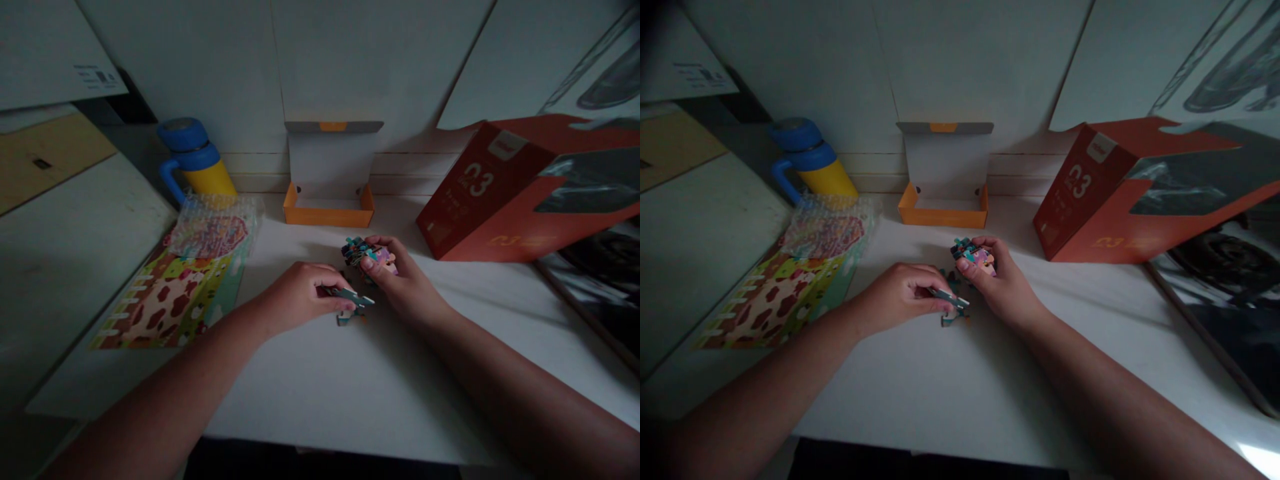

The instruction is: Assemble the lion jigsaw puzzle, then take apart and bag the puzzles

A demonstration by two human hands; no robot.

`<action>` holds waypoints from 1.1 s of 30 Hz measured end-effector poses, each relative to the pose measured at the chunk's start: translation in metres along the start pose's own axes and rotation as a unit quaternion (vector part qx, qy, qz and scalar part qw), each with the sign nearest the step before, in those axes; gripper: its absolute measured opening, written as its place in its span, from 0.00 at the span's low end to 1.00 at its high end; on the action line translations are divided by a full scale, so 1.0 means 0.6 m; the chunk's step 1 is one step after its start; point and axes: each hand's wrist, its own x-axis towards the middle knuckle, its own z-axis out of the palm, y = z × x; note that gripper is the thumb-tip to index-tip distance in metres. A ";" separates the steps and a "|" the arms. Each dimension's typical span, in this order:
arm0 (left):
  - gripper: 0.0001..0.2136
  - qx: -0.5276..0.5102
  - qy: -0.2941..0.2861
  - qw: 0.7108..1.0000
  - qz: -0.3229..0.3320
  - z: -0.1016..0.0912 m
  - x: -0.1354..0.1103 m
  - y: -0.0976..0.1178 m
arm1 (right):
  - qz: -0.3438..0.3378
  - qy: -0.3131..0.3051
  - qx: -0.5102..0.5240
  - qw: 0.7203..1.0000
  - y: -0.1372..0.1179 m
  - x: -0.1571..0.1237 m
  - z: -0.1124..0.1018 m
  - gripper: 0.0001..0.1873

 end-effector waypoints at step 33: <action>0.50 0.066 0.159 0.985 0.010 0.024 0.006 -0.028 | -0.137 -0.091 -0.130 0.978 0.000 -0.010 0.008 0.37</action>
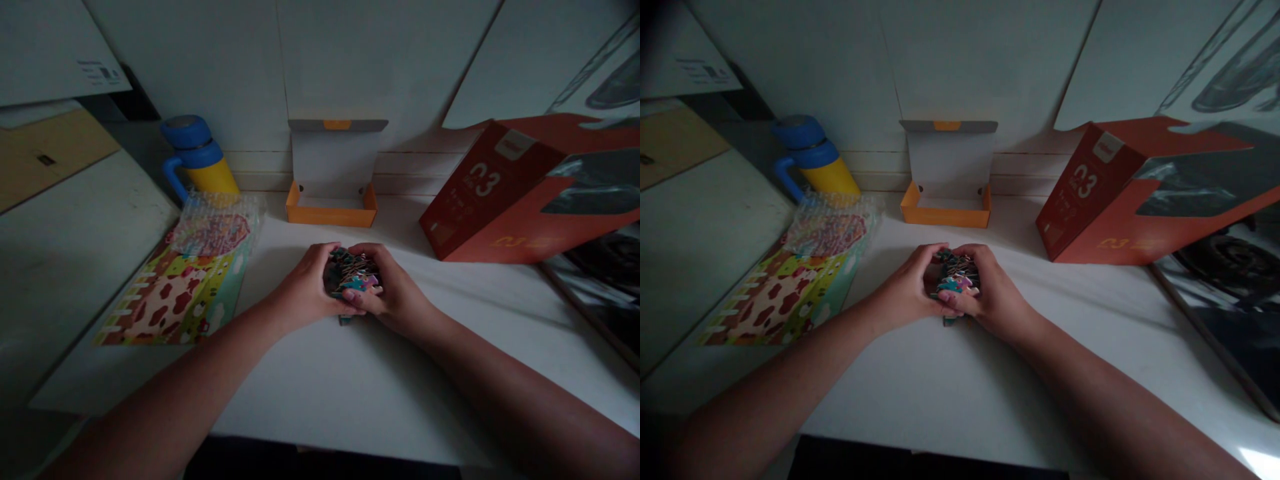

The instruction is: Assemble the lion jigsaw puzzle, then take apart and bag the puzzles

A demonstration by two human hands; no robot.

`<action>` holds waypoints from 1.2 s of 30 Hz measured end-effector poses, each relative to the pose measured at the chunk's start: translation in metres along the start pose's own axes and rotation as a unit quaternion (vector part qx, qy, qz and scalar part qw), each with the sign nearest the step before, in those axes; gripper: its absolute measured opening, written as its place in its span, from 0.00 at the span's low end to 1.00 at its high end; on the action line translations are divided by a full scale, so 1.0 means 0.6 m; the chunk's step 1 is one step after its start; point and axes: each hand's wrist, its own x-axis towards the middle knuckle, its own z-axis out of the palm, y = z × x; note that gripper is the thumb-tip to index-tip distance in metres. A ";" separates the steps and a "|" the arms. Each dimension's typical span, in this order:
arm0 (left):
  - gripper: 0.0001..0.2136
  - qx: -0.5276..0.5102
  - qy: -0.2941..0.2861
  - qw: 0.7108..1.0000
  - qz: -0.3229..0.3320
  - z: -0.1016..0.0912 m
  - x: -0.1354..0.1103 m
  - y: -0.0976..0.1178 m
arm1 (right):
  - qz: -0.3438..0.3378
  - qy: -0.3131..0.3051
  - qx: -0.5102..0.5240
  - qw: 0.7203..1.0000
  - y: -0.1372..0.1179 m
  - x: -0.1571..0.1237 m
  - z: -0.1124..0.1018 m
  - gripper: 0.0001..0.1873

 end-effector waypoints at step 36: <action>0.44 0.021 -0.041 0.995 0.088 0.005 0.010 -0.014 | -0.032 -0.023 -0.151 0.988 0.006 0.008 -0.005 0.49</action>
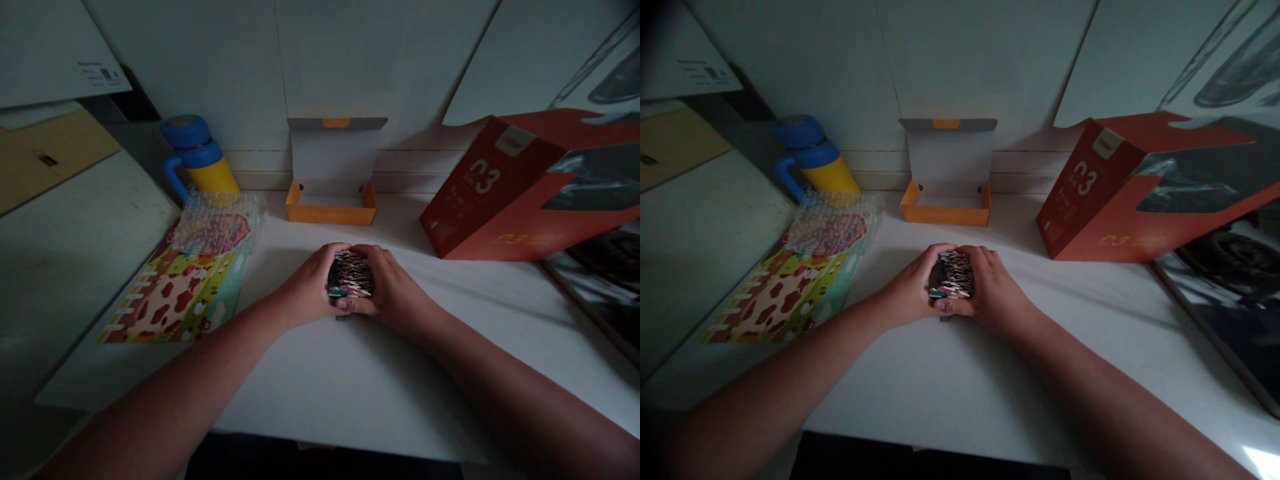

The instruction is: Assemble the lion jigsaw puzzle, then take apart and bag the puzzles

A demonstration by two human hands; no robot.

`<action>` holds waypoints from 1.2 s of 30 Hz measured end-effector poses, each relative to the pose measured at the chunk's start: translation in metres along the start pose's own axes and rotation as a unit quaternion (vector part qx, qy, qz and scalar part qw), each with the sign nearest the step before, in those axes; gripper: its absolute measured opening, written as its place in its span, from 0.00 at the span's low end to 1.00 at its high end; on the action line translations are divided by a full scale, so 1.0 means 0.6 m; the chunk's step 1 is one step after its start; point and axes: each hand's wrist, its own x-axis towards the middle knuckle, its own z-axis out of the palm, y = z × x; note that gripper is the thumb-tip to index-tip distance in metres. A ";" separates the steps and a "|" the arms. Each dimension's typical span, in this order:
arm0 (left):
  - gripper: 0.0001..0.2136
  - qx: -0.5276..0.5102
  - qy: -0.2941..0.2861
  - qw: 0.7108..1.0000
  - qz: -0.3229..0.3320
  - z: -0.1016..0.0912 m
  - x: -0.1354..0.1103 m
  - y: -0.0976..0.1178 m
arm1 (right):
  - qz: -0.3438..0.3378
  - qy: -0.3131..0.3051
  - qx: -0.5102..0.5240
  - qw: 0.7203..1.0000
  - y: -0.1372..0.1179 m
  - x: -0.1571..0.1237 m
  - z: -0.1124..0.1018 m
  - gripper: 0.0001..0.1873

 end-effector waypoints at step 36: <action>0.72 0.082 -0.042 0.995 -0.030 -0.004 -0.002 -0.011 | 0.043 0.010 0.030 0.999 0.005 0.006 -0.022 0.44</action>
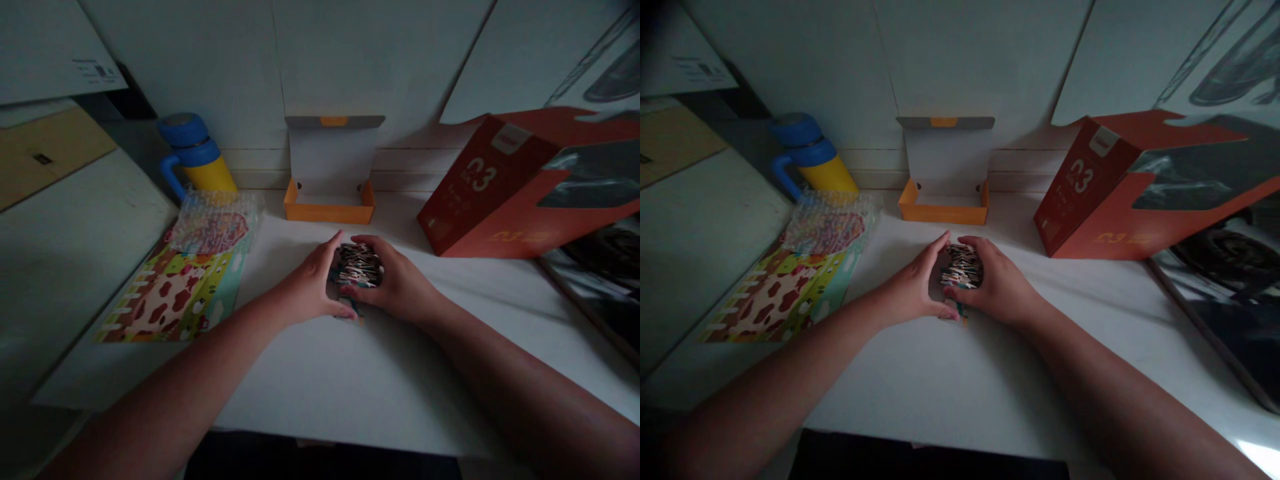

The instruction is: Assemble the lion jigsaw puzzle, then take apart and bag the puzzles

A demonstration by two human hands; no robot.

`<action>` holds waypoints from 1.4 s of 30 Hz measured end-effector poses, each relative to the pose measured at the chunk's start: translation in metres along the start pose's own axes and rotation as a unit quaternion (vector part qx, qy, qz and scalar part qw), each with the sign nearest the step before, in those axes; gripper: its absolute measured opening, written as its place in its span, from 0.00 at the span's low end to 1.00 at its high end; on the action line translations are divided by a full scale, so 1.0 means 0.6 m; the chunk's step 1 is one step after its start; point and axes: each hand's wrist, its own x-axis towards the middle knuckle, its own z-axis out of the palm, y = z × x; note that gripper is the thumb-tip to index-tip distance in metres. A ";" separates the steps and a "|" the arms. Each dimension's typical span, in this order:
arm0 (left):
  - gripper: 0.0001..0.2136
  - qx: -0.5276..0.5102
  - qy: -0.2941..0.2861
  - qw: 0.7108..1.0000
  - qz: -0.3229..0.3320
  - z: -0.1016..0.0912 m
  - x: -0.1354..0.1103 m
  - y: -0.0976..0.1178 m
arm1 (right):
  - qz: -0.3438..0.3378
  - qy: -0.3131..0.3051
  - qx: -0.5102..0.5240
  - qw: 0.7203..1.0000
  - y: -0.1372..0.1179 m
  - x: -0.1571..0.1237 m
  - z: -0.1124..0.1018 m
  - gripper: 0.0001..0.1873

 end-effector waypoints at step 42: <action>0.29 0.102 -0.113 0.988 -0.027 -0.013 -0.016 0.054 | 0.119 0.146 0.201 0.961 0.020 0.005 -0.004 0.46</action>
